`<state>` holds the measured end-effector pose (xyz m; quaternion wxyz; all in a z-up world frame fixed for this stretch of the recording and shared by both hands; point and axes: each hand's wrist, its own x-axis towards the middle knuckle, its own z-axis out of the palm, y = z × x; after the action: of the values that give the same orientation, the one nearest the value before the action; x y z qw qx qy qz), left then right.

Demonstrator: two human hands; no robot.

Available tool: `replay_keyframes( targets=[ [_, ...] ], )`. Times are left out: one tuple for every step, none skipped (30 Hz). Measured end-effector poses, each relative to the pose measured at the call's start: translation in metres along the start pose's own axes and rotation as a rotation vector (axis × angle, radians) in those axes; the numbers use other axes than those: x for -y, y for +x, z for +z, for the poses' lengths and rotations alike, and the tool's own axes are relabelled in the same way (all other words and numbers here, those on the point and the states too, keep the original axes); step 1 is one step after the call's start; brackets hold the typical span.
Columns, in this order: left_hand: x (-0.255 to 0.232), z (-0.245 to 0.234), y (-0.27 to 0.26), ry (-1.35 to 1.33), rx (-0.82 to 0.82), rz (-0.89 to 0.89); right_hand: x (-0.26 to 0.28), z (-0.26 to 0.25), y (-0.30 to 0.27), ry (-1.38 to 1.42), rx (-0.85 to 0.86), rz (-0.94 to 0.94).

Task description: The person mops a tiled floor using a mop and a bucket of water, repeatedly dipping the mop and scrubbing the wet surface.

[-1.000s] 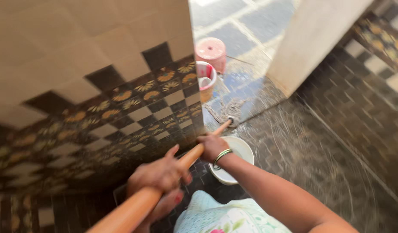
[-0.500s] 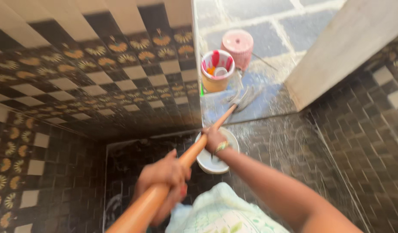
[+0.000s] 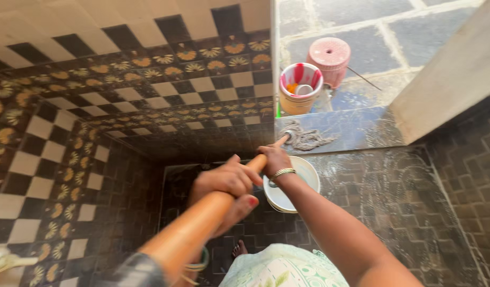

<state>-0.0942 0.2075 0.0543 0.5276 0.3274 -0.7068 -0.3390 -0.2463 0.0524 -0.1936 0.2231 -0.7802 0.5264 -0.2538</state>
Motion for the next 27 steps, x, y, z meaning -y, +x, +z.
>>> replay_keyframes(
  targets=[
    [0.008, 0.003, -0.004, 0.023, 0.06, 0.003, -0.011, 0.006, 0.002, 0.007, 0.001, -0.004],
    [0.016, 0.009, -0.009, 0.03, 0.059, 0.0, -0.021, 0.013, 0.006, -0.004, 0.018, 0.026],
    [0.025, 0.016, -0.015, 0.006, 0.037, -0.042, -0.03, 0.022, 0.006, -0.014, 0.034, 0.07],
    [0.032, 0.021, -0.02, -0.018, 0.015, -0.085, -0.038, 0.031, 0.013, -0.009, 0.034, 0.08],
    [0.038, 0.026, -0.023, -0.025, 0.015, -0.093, -0.047, 0.034, 0.024, -0.053, 0.127, 0.105],
    [0.042, 0.029, -0.023, -0.044, -0.088, -0.071, -0.052, 0.037, 0.03, -0.096, 0.22, 0.13],
    [0.043, 0.03, -0.019, -0.061, -0.193, -0.045, -0.052, 0.038, 0.033, -0.101, 0.224, 0.133],
    [0.037, 0.026, -0.016, -0.067, -0.195, -0.047, -0.047, 0.038, 0.035, -0.065, 0.158, 0.057],
    [0.028, 0.018, -0.008, -0.006, -0.175, -0.066, -0.041, 0.031, 0.039, -0.035, 0.078, -0.019],
    [0.017, 0.013, 0.002, 0.055, -0.156, -0.084, -0.033, 0.02, 0.04, -0.046, 0.068, -0.015],
    [0.007, 0.012, 0.014, 0.044, -0.151, -0.074, -0.027, 0.007, 0.038, -0.052, 0.158, 0.047],
    [-0.004, 0.011, 0.027, 0.097, -0.134, -0.091, -0.021, -0.007, 0.036, -0.057, 0.248, 0.11],
    [-0.016, 0.01, 0.036, 0.155, -0.117, -0.107, -0.012, -0.016, 0.031, -0.064, 0.237, 0.113],
    [-0.03, 0.012, 0.038, 0.13, -0.188, -0.085, -0.002, -0.023, 0.021, -0.005, 0.2, 0.02],
    [-0.041, 0.014, 0.041, 0.109, -0.252, -0.056, 0.006, -0.031, 0.019, 0.056, 0.153, -0.077],
    [-0.049, 0.008, 0.043, 0.049, -0.194, -0.063, 0.013, -0.038, 0.02, 0.052, 0.133, -0.078],
    [-0.055, 0.001, 0.041, -0.012, -0.131, -0.086, 0.02, -0.037, 0.012, 0.008, 0.186, -0.016],
    [-0.053, -0.002, 0.039, -0.017, -0.117, -0.084, 0.024, -0.032, 0.009, -0.034, 0.24, 0.046],
    [-0.048, -0.003, 0.037, -0.016, -0.1, -0.064, 0.024, -0.024, 0.01, -0.032, 0.235, 0.053],
    [-0.038, -0.002, 0.034, -0.016, -0.082, -0.044, 0.02, -0.014, 0.015, -0.028, 0.121, 0.038],
    [-0.025, 0.003, 0.029, -0.004, -0.106, -0.04, 0.013, 0.001, 0.016, -0.019, 0.022, 0.021],
    [-0.009, 0.009, 0.025, 0.009, -0.13, -0.036, -0.002, 0.012, 0.018, -0.01, 0.03, 0.027],
    [0.007, 0.021, 0.02, -0.011, -0.13, 0.004, -0.021, 0.021, 0.028, -0.002, 0.023, 0.006],
    [0.022, 0.03, 0.017, -0.032, -0.13, 0.043, -0.037, 0.032, 0.038, 0.006, 0.016, -0.014],
    [0.036, 0.033, 0.015, -0.027, -0.13, 0.024, -0.051, 0.043, 0.049, 0.018, 0.03, -0.008],
    [0.048, 0.035, 0.017, -0.109, -0.164, 0.036, -0.062, 0.048, 0.066, 0.255, 0.137, 0.244],
    [0.053, 0.038, 0.016, -0.2, -0.2, 0.041, -0.068, 0.051, 0.065, 0.484, 0.253, 0.506]
  ],
)
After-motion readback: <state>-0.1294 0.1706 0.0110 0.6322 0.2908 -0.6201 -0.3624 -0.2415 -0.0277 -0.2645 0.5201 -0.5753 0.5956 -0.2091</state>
